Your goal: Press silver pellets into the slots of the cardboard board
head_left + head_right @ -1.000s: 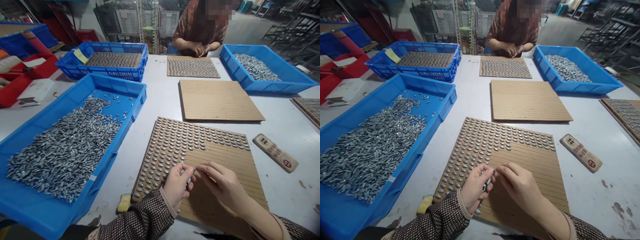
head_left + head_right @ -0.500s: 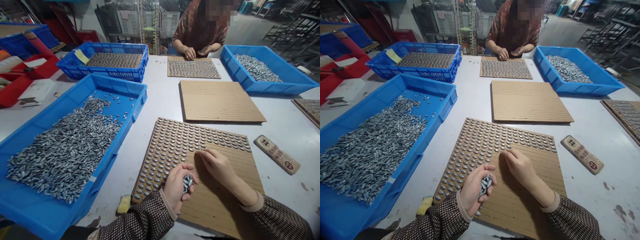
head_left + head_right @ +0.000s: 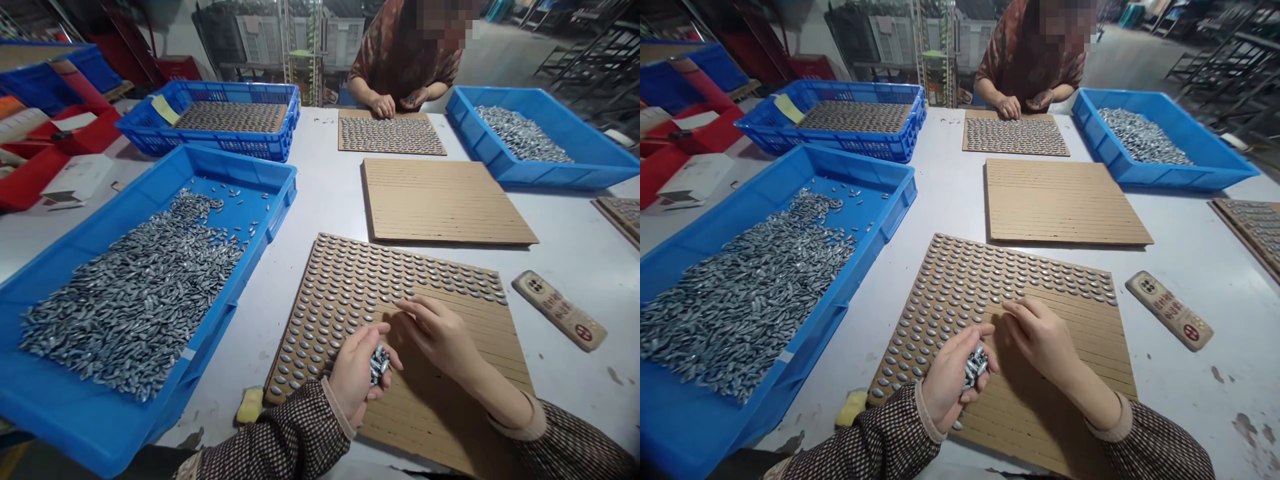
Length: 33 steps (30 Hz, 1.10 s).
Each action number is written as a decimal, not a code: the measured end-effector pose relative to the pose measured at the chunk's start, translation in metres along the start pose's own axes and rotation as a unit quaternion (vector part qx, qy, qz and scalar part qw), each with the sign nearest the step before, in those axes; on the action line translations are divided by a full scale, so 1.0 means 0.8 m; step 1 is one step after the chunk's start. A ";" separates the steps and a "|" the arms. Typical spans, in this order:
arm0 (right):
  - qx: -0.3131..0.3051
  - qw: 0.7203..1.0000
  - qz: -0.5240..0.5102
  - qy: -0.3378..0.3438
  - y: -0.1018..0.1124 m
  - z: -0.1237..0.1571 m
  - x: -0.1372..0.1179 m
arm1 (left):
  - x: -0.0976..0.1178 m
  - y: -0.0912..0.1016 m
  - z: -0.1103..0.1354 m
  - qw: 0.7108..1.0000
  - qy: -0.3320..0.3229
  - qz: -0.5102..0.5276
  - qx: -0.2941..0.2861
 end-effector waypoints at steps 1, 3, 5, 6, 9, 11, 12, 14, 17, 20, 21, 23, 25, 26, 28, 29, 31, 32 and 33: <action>-0.021 0.997 -0.068 -0.027 0.000 -0.001 -0.010 | 0.000 0.000 0.000 1.000 -0.005 -0.003 0.001; -0.092 0.976 -0.177 -0.082 -0.004 -0.003 -0.030 | -0.001 -0.001 0.000 1.000 -0.008 -0.009 0.009; -0.145 0.954 -0.240 -0.106 -0.010 -0.006 -0.046 | -0.004 0.000 0.000 1.000 -0.001 -0.014 0.023; -0.155 0.945 -0.263 -0.115 -0.012 -0.008 -0.051 | -0.005 0.000 0.000 0.999 0.001 -0.017 0.029; -0.139 0.927 -0.317 -0.147 -0.015 -0.007 -0.052 | -0.004 0.001 0.001 0.999 -0.006 -0.025 0.027; -0.119 0.916 -0.340 -0.176 -0.014 -0.001 -0.047 | -0.002 0.000 0.001 0.999 -0.017 -0.029 0.016; -0.108 0.915 -0.342 -0.187 -0.013 0.002 -0.045 | -0.001 0.000 0.001 0.999 -0.019 -0.032 0.013; -0.075 0.929 -0.315 -0.181 -0.007 0.010 -0.044 | -0.001 0.001 0.000 0.999 -0.019 -0.037 0.015; -0.012 0.970 -0.225 -0.087 0.000 0.017 -0.052 | -0.003 0.001 -0.001 0.999 -0.009 -0.043 0.022; 0.003 0.985 -0.175 0.003 -0.004 0.024 -0.060 | -0.005 0.000 -0.003 0.999 -0.002 -0.049 0.008; 0.002 0.986 -0.162 0.023 -0.006 0.026 -0.061 | -0.005 -0.001 -0.003 0.999 -0.002 -0.046 -0.002; 0.002 0.990 -0.132 0.056 -0.007 0.031 -0.061 | -0.004 -0.003 -0.004 0.999 0.006 -0.032 -0.020; -0.003 0.991 -0.104 0.078 -0.005 0.035 -0.060 | -0.003 -0.003 -0.003 0.999 0.021 -0.019 -0.024; -0.009 0.992 -0.097 0.084 -0.003 0.037 -0.058 | -0.003 -0.003 -0.003 0.999 0.029 -0.017 -0.023; -0.016 0.992 -0.092 0.081 0.001 0.040 -0.052 | -0.001 -0.002 -0.002 0.999 0.034 -0.021 -0.022; -0.015 0.993 -0.091 0.075 0.003 0.041 -0.047 | -0.001 -0.002 -0.001 0.999 0.032 -0.025 -0.024; -0.005 0.995 -0.084 0.054 0.007 0.040 -0.034 | 0.000 -0.003 -0.001 0.999 0.030 -0.034 -0.029; 0.003 0.996 -0.076 0.044 0.008 0.039 -0.025 | -0.001 -0.003 -0.001 0.998 0.031 -0.037 -0.029; 0.013 0.997 -0.063 0.038 0.008 0.037 -0.016 | -0.002 -0.003 -0.001 0.998 0.034 -0.041 -0.026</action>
Point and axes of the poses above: each hand's wrist, its own z-axis away from the middle knuckle, its own y-axis out of the back of the hand, x = y × z, the point moved 4 cm from there along -z, towards the middle knuckle, and after that the axes turned 14 degrees about -z, right-handed, at the moved point
